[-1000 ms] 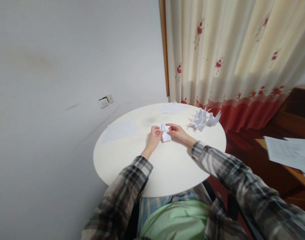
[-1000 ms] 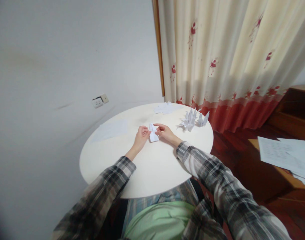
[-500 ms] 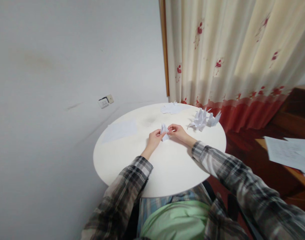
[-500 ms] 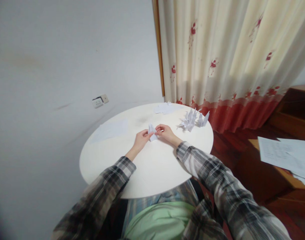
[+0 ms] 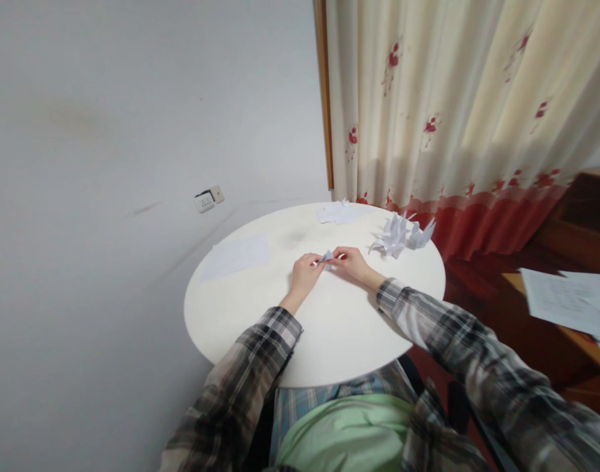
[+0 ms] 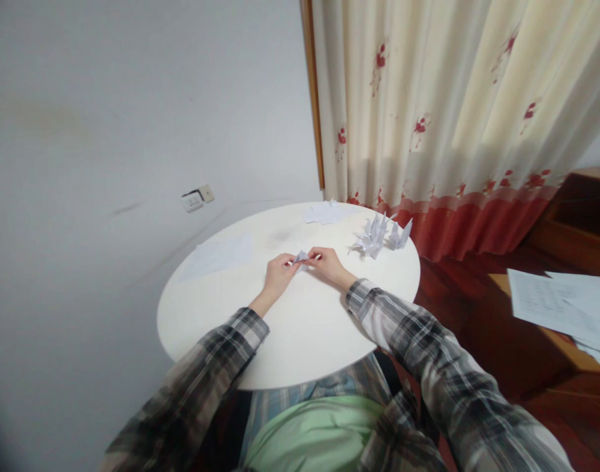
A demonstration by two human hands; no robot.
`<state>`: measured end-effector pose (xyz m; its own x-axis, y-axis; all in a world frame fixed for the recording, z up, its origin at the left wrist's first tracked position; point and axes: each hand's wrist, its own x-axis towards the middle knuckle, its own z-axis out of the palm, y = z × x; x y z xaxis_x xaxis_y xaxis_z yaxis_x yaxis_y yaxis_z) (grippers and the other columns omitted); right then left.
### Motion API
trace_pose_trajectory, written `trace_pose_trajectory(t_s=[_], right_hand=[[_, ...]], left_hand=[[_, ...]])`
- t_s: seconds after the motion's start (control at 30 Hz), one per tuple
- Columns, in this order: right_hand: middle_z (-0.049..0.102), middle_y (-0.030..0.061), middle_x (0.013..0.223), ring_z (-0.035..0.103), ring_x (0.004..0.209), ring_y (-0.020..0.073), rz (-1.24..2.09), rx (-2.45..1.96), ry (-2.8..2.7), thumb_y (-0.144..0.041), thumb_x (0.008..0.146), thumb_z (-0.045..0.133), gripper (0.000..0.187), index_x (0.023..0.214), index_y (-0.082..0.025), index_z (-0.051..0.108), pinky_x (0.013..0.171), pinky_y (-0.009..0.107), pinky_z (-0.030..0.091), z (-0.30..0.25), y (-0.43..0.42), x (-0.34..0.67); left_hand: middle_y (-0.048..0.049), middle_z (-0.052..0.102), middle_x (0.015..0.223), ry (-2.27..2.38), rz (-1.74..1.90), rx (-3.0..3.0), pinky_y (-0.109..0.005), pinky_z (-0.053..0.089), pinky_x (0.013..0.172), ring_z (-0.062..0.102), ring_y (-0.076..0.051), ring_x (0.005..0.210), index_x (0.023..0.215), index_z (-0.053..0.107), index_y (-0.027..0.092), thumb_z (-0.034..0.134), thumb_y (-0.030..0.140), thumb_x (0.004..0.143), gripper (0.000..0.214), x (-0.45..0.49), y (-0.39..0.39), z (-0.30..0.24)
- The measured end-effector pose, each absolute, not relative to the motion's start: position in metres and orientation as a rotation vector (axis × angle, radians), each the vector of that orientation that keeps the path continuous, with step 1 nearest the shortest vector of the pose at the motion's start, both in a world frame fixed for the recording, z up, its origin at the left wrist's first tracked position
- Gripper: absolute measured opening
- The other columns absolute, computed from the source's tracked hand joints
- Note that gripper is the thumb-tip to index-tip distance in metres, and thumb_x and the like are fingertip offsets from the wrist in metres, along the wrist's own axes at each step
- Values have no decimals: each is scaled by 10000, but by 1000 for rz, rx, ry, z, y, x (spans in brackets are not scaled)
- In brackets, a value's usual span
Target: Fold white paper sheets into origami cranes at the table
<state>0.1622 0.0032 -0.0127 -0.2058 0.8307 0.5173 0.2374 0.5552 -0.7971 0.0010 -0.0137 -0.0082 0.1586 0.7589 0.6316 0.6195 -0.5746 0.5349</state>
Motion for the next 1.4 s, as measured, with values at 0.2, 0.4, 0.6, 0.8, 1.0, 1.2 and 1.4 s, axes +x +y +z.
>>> trace_pose_trajectory(t_s=[0.2,0.4,0.6,0.8,1.0,1.2,1.4], right_hand=[[582,-2,598,467,562,99,589,-886,-1799,-306,663,624,159,619,-155,600,565,214,351,-9,1,162],[598,5,646,487,592,105,593,-914,-1808,-323,679,610,167,670,-157,616,581,216,373,-11,1,159],[617,4,716,508,641,118,759,-851,-1873,-333,661,617,226,781,-144,646,621,225,394,-20,5,157],[546,-22,589,437,572,101,783,-863,-1864,-353,664,602,228,669,-127,634,565,211,340,-19,6,160],[497,-40,539,381,539,84,707,-904,-1899,-332,657,607,203,604,-136,598,550,203,304,-15,4,161],[480,-40,534,374,540,82,675,-922,-1916,-337,656,607,219,585,-131,585,551,204,293,-14,2,161],[540,-16,603,420,576,94,820,-903,-1851,-364,633,620,260,685,-109,623,564,208,325,-19,7,161]], left_hand=[[-34,636,751,1368,1408,2315,-248,419,644,544,-139,692,763,641,173,572,275,740,125,0,-13,-10],[-28,633,733,1400,1438,2253,-253,417,644,540,-139,687,720,630,180,567,272,738,113,0,-14,-9],[-16,629,693,1390,1470,2222,-247,424,639,549,-133,669,672,623,181,584,270,723,110,4,-18,-6],[-48,655,761,1309,1541,2241,-264,443,670,578,-147,713,776,664,175,575,300,746,156,6,-22,-6],[-44,666,785,1297,1646,2215,-277,454,703,592,-151,736,805,673,194,564,302,760,159,8,-27,0],[-42,678,791,1271,1669,2180,-286,460,723,602,-156,746,775,682,198,560,286,763,151,8,-28,1],[-51,687,863,1250,1602,2003,-256,461,684,600,-149,758,878,671,169,562,316,749,224,7,-20,-3]])
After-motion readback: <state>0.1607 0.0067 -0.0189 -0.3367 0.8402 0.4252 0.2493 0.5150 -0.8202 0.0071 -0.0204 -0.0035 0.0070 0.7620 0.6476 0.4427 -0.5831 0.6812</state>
